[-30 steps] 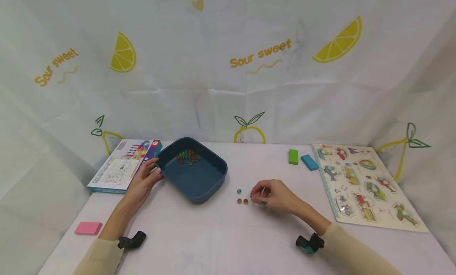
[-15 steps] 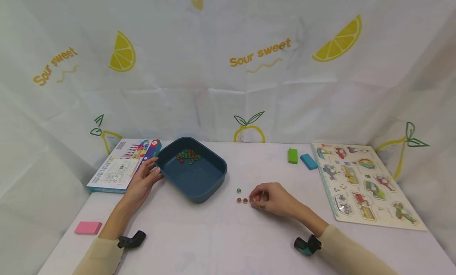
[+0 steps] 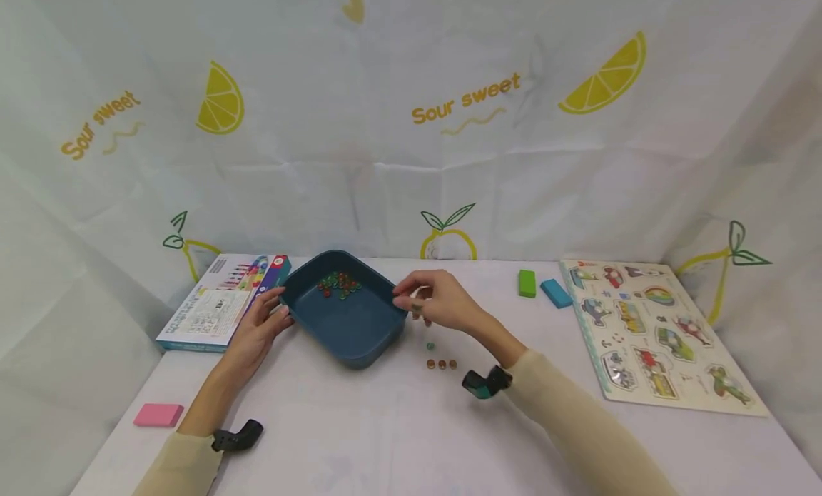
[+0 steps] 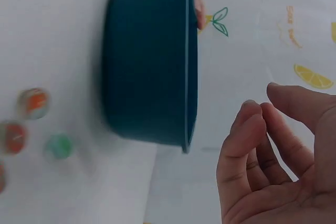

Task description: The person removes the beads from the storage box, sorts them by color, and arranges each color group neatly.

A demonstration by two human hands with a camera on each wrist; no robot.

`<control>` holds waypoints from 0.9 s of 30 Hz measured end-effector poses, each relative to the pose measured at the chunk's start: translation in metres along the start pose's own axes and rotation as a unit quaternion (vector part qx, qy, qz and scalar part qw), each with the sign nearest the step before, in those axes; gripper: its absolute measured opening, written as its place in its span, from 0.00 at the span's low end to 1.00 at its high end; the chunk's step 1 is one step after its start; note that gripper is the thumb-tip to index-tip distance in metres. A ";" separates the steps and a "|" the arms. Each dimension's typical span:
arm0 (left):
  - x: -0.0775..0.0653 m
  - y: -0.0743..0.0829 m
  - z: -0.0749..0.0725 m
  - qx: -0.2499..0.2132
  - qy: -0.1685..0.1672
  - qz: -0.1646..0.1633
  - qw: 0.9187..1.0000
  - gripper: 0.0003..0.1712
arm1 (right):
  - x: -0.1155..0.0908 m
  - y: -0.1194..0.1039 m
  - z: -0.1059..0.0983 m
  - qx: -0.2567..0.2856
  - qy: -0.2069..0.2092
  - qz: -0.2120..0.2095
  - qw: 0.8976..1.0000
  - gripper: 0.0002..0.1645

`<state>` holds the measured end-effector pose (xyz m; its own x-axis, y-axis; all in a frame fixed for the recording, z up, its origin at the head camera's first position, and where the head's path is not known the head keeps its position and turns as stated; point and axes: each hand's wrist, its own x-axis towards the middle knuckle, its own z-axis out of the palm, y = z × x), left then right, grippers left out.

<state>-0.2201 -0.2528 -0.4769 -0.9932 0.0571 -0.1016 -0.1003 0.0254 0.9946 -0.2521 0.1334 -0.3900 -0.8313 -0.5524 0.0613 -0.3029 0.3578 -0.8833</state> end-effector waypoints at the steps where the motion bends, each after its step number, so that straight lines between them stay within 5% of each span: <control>1: 0.000 0.000 0.000 0.000 0.000 0.003 1.000 0.35 | 0.013 -0.005 0.004 0.008 -0.002 -0.003 1.000 0.18; 7: 0.001 -0.002 0.002 -0.006 -0.004 0.012 1.000 0.35 | 0.091 -0.027 0.034 0.005 0.001 -0.005 1.000 0.17; 12: 0.002 -0.002 0.001 -0.001 -0.002 0.007 1.000 0.35 | 0.129 -0.026 0.063 -0.005 -0.006 0.017 1.000 0.17; 27: 0.002 -0.003 0.000 -0.002 -0.004 0.008 1.000 0.36 | 0.149 0.009 0.115 -0.135 0.020 0.085 0.987 0.09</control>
<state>-0.2221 -0.2528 -0.4797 -0.9942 0.0650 -0.0854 -0.0843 0.0197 0.9962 -0.3250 -0.0318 -0.4420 -0.8969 -0.4388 -0.0552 -0.2652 0.6335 -0.7269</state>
